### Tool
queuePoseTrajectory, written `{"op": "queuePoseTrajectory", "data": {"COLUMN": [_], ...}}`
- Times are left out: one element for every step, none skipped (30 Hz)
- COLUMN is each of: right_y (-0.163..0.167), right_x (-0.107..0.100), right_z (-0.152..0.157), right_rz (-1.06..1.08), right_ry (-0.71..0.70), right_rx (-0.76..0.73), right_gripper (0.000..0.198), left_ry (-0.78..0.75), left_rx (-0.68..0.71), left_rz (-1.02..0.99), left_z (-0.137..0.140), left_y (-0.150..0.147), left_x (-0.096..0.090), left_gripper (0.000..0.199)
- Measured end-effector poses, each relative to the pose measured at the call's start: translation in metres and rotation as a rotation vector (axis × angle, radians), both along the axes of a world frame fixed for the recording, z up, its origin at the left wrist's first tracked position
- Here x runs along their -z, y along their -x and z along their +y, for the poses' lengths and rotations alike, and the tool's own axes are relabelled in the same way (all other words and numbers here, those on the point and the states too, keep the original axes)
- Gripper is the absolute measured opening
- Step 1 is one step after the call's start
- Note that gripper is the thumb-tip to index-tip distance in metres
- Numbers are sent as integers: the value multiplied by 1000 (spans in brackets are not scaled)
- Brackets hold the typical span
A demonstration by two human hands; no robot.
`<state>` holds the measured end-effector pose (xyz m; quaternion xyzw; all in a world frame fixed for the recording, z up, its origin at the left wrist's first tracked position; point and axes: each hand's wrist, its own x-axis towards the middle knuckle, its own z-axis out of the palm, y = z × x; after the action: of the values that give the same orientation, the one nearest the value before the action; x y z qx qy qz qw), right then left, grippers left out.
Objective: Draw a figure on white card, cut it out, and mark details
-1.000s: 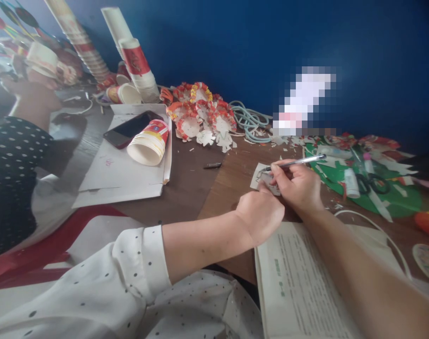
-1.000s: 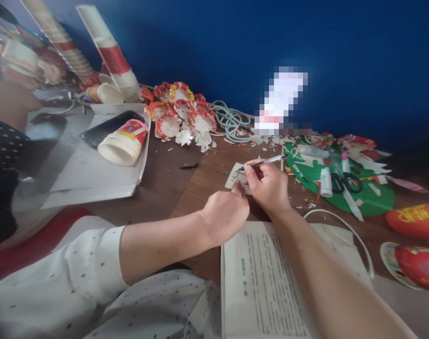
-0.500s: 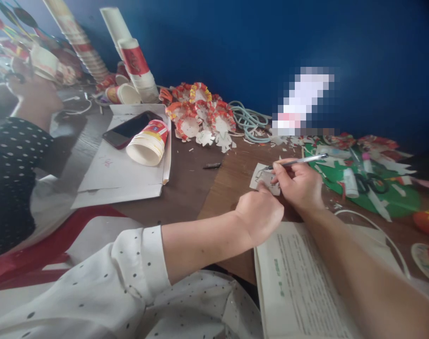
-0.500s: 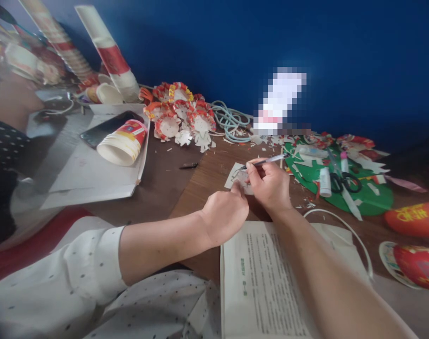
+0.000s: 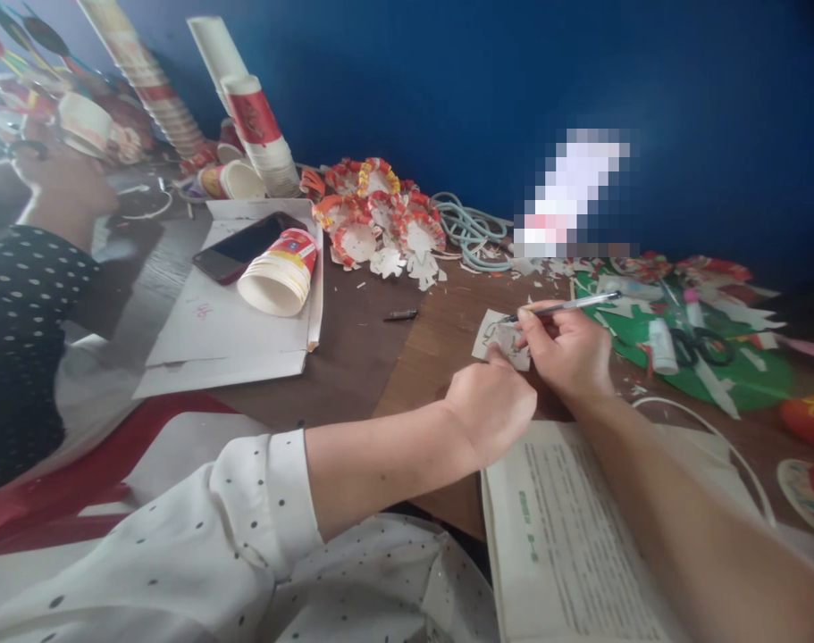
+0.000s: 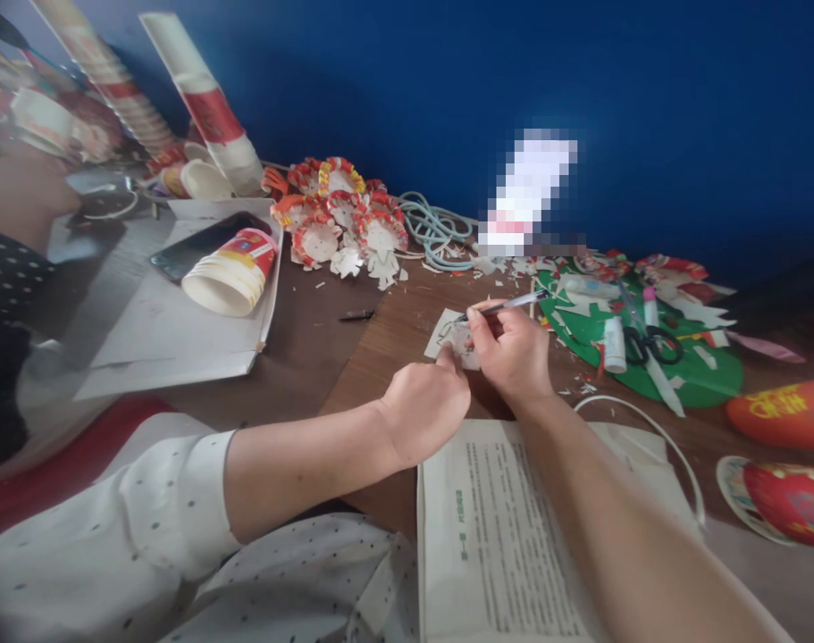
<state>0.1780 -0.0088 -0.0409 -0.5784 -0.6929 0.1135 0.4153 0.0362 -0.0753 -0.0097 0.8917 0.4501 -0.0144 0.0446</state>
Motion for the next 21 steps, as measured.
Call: {"op": "queuePoseTrajectory", "data": {"right_y": [0, 0, 1, 0, 0, -1, -2, -3, -5, -6, -7, -8, -8, -8, -7, -6, -6, -5, -4, -3, -2], "right_x": [-1, -2, -3, -4, -4, -4, -4, -3, -1, 0, 1, 2, 3, 3, 3, 3, 3, 3, 3, 3, 3], "right_z": [-1, -2, -4, -5, -7, -8, -8, -9, -9, -10, -10, -11, -12, -13, -14, -16, -17, -18, -18, -18, -18], "right_rz": [10, 28, 51, 77, 101, 120, 131, 130, 114, 85, 39, -19, -85, -152, -216, -272, -320, -362, -400, -433, -463], "right_ry": [-16, -39, -68, -100, -127, -147, -152, -143, -125, -106, -89, -79, -75, -72, -66, -55, -39, -21, -2, 12, 22], "right_rx": [0, 2, 1, -2, -10, -23, -39, -56, -68, -73, -69, -55, -31, -2, 25, 48, 66, 80, 91, 104, 118], "right_gripper": [25, 26, 25, 25, 24, 23, 23, 22, 21, 20, 19, 19, 18, 18, 18, 18, 19, 20, 20, 21, 21], "left_ry": [6, 15, 25, 34, 38, 39, 38, 37, 38, 40, 43, 46, 48, 50, 53, 56, 60, 65, 68, 69, 70], "left_rx": [0, 0, -3, -5, -8, -9, -7, -5, -4, -4, -7, -15, -22, -25, -26, -23, -23, -21, -20, -20, -18], "left_rz": [6, 12, 21, 28, 33, 36, 38, 42, 48, 54, 60, 66, 70, 70, 71, 71, 72, 72, 73, 73, 73], "left_z": [0, 0, 0, 0, 0, -1, -1, -1, -1, -1, 0, 0, 0, 0, 0, 0, 1, 1, 1, 1, 2], "left_y": [0, 0, 0, 0, 0, 1, 1, 1, 1, 1, 1, 1, 1, 1, 1, 1, 1, 1, 1, 1, 1], "left_x": [0, -1, -2, -3, -4, -4, -5, -5, -6, -6, -6, -6, -6, -7, -7, -7, -7, -8, -8, -8, -8], "left_gripper": [44, 44, 45, 45, 46, 46, 46, 47, 47, 47, 47, 47, 47, 47, 47, 47, 47, 47, 47, 47, 47]}}
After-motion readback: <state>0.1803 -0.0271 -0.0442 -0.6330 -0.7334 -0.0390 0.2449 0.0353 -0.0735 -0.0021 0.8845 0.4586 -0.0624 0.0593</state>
